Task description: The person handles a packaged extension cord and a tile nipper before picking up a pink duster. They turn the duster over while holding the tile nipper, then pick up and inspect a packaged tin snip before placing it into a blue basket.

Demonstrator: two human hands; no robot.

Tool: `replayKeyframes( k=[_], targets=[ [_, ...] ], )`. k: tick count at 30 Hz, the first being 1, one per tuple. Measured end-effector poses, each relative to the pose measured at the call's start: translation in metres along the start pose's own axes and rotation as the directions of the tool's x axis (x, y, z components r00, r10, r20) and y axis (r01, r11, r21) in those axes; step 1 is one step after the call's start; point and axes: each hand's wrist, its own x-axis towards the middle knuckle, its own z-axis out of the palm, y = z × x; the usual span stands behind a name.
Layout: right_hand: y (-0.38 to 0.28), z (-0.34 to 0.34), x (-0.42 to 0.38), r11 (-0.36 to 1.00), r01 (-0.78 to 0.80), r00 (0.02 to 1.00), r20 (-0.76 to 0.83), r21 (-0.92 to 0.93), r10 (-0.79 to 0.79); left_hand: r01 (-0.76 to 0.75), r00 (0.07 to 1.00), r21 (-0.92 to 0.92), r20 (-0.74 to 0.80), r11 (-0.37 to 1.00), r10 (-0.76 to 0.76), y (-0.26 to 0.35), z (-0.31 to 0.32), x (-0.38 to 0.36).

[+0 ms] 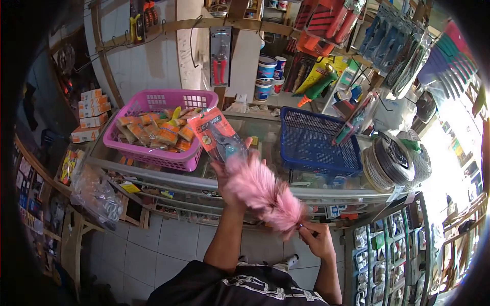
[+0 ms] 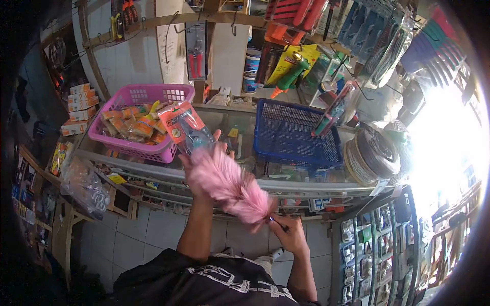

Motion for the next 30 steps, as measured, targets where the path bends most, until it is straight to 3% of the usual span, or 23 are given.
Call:
replayKeyframes(
  k=[2, 3, 5, 6, 7, 8, 9, 10, 11, 12, 14, 15, 16, 18, 19, 20, 22, 23, 24, 26, 27, 29, 30],
  targets=[
    [-0.010, -0.009, 0.006, 0.983, 0.105, 0.994, -0.026, -0.153, -0.110, 0.002, 0.990, 0.050, 0.143, 0.999, -0.009, -0.015, -0.033, 0.002],
    [-0.017, -0.006, 0.012, 0.970, 0.151, 0.982, -0.084, -0.190, -0.169, -0.039, 0.999, 0.244, 0.023, 0.969, 0.035, -0.021, -0.030, -0.007],
    [-0.051, 0.006, 0.022, 0.945, 0.157, 0.961, -0.177, -0.286, -0.213, 0.037, 0.968, 0.604, -0.219, 0.796, 0.121, -0.032, -0.020, -0.024],
    [-0.068, 0.016, 0.026, 0.944, 0.149, 0.951, -0.220, -0.295, -0.218, 0.061, 0.936, 0.556, -0.320, 0.829, 0.146, -0.044, -0.026, -0.028],
    [-0.077, 0.021, 0.030, 0.931, 0.216, 0.941, -0.192, -0.295, -0.279, 0.012, 0.948, 0.396, -0.296, 0.918, 0.115, -0.057, -0.025, -0.028],
    [-0.083, 0.022, 0.032, 0.912, 0.287, 0.925, -0.163, -0.294, -0.343, 0.039, 0.963, 0.512, -0.248, 0.858, 0.104, -0.056, -0.025, -0.029],
    [-0.086, 0.018, 0.031, 0.926, 0.263, 0.947, -0.112, -0.269, -0.301, 0.054, 0.976, 0.622, -0.197, 0.781, 0.089, -0.050, -0.018, -0.028],
    [-0.088, 0.010, 0.029, 0.940, 0.239, 0.964, -0.057, -0.244, -0.260, 0.031, 0.997, 0.340, -0.080, 0.940, -0.004, -0.048, -0.012, -0.026],
    [-0.087, 0.001, 0.028, 0.952, 0.212, 0.976, 0.001, -0.220, -0.217, 0.096, 0.994, 0.027, 0.039, 0.995, -0.097, -0.045, -0.007, -0.025],
    [-0.078, -0.007, 0.027, 0.969, 0.155, 0.988, 0.018, -0.193, -0.155, -0.174, 0.972, 0.394, 0.217, 0.903, 0.093, -0.045, -0.004, -0.021],
    [-0.050, -0.016, 0.028, 0.988, 0.059, 0.998, 0.015, -0.140, -0.058, -0.064, 0.978, 0.327, -0.166, 0.943, 0.124, -0.031, 0.025, -0.014],
    [-0.047, -0.015, 0.030, 0.994, 0.023, 1.000, -0.009, -0.109, -0.024, -0.059, 0.989, 0.477, -0.090, 0.877, 0.115, -0.026, 0.025, -0.014],
    [-0.046, -0.012, 0.030, 0.986, 0.090, 0.995, -0.017, -0.141, -0.093, -0.063, 0.995, 0.613, -0.018, 0.788, 0.094, -0.020, 0.023, -0.015],
    [-0.051, -0.001, 0.032, 0.955, 0.217, 0.973, -0.028, -0.203, -0.227, -0.050, 0.998, 0.504, 0.044, 0.862, 0.032, -0.020, 0.018, -0.013],
    [-0.056, 0.004, 0.033, 0.949, 0.280, 0.958, -0.022, -0.143, -0.286, -0.016, 0.999, 0.235, 0.049, 0.972, 0.004, -0.020, 0.013, -0.007],
    [-0.054, 0.002, 0.035, 0.953, 0.278, 0.958, -0.036, -0.118, -0.284, 0.027, 0.998, -0.052, 0.062, 0.998, -0.024, -0.019, 0.010, -0.002],
    [-0.044, -0.004, 0.037, 0.960, 0.272, 0.959, -0.072, -0.062, -0.276, -0.108, 0.983, 0.267, -0.117, 0.958, 0.144, -0.015, 0.030, 0.007],
    [-0.047, -0.012, 0.033, 0.998, 0.061, 0.994, -0.095, -0.008, -0.062, -0.149, 0.953, 0.424, -0.179, 0.893, 0.244, -0.013, 0.043, 0.012],
    [-0.037, -0.019, 0.029, 0.996, 0.082, 0.994, -0.073, -0.029, -0.084, -0.170, 0.909, 0.571, -0.223, 0.803, 0.351, -0.013, 0.049, 0.015],
    [-0.010, -0.026, 0.023, 0.989, 0.131, 0.991, -0.032, -0.074, -0.133, -0.109, 0.989, 0.161, -0.084, 0.981, 0.124, -0.002, 0.031, 0.019],
    [-0.008, -0.026, 0.017, 0.995, 0.100, 0.995, -0.007, -0.025, -0.100, -0.033, 0.999, -0.054, 0.028, 0.998, 0.034, 0.008, 0.027, 0.025],
    [-0.008, -0.023, 0.017, 0.996, 0.087, 0.993, -0.078, 0.024, -0.085, 0.083, 0.993, -0.003, 0.082, 0.997, -0.083, 0.013, 0.021, 0.026],
    [-0.010, -0.018, 0.017, 0.996, 0.080, 0.991, -0.112, 0.050, -0.075, -0.016, 0.992, -0.083, -0.129, 0.996, 0.005, 0.004, 0.034, 0.019]
  ],
)
